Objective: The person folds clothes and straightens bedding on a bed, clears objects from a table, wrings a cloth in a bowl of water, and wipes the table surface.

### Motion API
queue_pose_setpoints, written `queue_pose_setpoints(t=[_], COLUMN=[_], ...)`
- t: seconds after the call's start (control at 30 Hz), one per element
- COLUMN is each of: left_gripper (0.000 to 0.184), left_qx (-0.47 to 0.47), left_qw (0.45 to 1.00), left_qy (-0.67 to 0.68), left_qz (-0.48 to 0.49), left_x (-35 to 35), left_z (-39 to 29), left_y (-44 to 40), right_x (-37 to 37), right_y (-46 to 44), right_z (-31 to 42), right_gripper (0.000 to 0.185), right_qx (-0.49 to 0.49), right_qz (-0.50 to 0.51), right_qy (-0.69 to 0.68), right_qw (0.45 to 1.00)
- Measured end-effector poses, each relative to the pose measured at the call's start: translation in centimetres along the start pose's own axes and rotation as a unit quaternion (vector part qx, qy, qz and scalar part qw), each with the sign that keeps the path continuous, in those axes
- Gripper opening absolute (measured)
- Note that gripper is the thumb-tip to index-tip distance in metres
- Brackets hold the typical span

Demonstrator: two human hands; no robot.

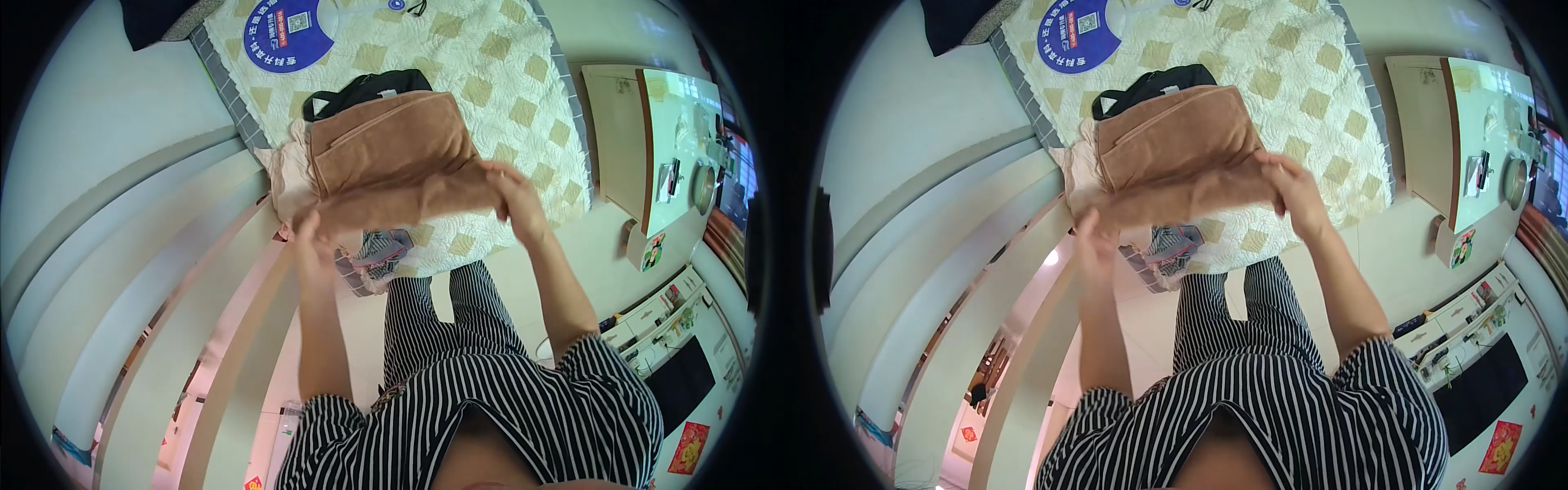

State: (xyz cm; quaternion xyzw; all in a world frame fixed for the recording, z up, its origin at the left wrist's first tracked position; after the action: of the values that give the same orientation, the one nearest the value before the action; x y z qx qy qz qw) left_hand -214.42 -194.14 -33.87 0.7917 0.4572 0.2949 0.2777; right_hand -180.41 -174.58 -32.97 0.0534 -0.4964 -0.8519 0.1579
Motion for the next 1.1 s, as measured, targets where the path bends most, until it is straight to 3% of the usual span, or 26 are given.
queue_pose_setpoints(t=[0.07, 0.13, 0.2, 0.23, 0.3, 0.33, 0.4, 0.43, 0.47, 0.53, 0.6, 0.67, 0.77, 0.83, 0.9, 0.93, 1.0, 1.03, 1.07, 1.1], left_gripper=[0.031, 0.031, 0.036, 0.031, 0.035, 0.040, 0.061, 0.067, 0.095, 0.091, 0.085, 0.078, 0.065, 0.057, 0.059, 0.060, 0.071, 0.074, 0.072, 0.064], left_qx=[-0.016, -0.044, -0.044, -0.051, -0.083, -0.132, -0.253, -0.274, -0.270, -0.196, -0.127, -0.094, -0.045, -0.006, 0.108, 0.148, 0.123, 0.165, 0.245, 0.261], left_qw=[0.999, 0.997, 0.994, 0.994, 0.991, 0.986, 0.961, 0.960, 0.957, 0.966, 0.964, 0.957, 0.950, 0.945, 0.959, 0.969, 0.977, 0.970, 0.949, 0.949], left_qy=[0.030, 0.049, 0.034, 0.025, -0.053, -0.023, 0.041, 0.053, 0.071, 0.125, 0.215, 0.263, 0.298, 0.297, 0.197, 0.146, 0.083, 0.035, -0.011, -0.027], left_qz=[-0.015, -0.034, -0.094, -0.095, 0.090, 0.098, 0.109, 0.039, 0.085, 0.114, 0.089, 0.077, 0.077, 0.139, 0.172, 0.134, 0.155, 0.177, 0.198, 0.177], left_x=[2.2, 3.7, 2.5, 1.5, 2.1, 3.7, 5.9, 7.0, 8.9, 10.2, 10.3, 11.3, 12.9, 12.9, 13.5, 15.5, 16.4, 15.7, 16.1, 13.7], left_z=[-2.3, -2.1, -1.0, 1.1, 6.1, 8.9, 15.3, 15.8, 15.9, 16.7, 16.4, 12.9, 5.9, 1.6, -5.5, -11.2, -16.6, -19.4, -22.9, -24.6], left_y=[-3.9, -6.9, -9.0, -9.7, -9.4, -7.1, -4.0, -2.1, -1.3, -2.8, -4.5, -3.2, -2.6, -4.1, -6.8, -5.0, -8.2, -12.3, -13.6, -16.6], right_x=[0.4, 0.0, -0.9, -1.0, -0.6, 0.0, 2.9, 2.0, 0.6, 2.2, 4.7, 7.1, 10.9, 13.3, 15.8, 17.2, 21.9, 24.2, 26.3, 27.5], right_y=[-3.2, -7.6, -12.5, -16.4, -19.4, -19.2, -17.0, -16.6, -16.0, -13.2, -9.5, -6.5, -2.4, -0.7, -1.2, -1.9, -2.5, -3.0, -3.5, -5.0], right_z=[3.8, 5.4, 7.0, 5.0, 4.1, 4.2, 1.4, 0.7, -0.2, 0.5, -0.1, -0.9, -0.4, 2.5, 4.1, 5.4, 10.7, 12.9, 14.6, 14.9], right_gripper=[0.035, 0.046, 0.060, 0.060, 0.063, 0.064, 0.065, 0.063, 0.062, 0.057, 0.054, 0.059, 0.065, 0.068, 0.066, 0.063, 0.060, 0.063, 0.067, 0.070], right_qx=[-0.043, -0.012, -0.095, -0.096, -0.246, -0.295, -0.094, -0.035, 0.025, 0.010, 0.112, 0.107, 0.095, 0.010, -0.010, -0.029, -0.097, -0.116, -0.138, -0.150], right_qz=[-0.013, -0.062, -0.137, -0.133, -0.172, -0.184, 0.016, -0.032, -0.080, 0.011, 0.097, 0.167, 0.181, 0.191, 0.186, 0.178, 0.217, 0.246, 0.278, 0.267], right_qy=[-0.044, -0.049, 0.120, 0.121, 0.248, 0.287, 0.092, 0.106, 0.120, -0.031, -0.199, -0.260, -0.249, -0.214, -0.232, -0.250, -0.250, -0.216, -0.181, -0.142], right_qw=[0.998, 0.997, 0.979, 0.979, 0.921, 0.893, 0.991, 0.993, 0.989, 0.999, 0.969, 0.945, 0.947, 0.958, 0.955, 0.951, 0.938, 0.938, 0.933, 0.941])
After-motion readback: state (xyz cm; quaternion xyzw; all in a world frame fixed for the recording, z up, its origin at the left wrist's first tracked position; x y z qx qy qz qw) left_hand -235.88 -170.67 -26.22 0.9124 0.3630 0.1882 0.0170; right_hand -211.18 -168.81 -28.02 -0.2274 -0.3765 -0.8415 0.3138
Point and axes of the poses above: each hand's wrist, its own y-axis away from the middle knuckle, its own x-axis out of the palm, z = x × y, the point moved 10 cm from there along -y, towards the middle knuckle, and after that the axes turned 7 degrees about x, right-handed, at the moved point
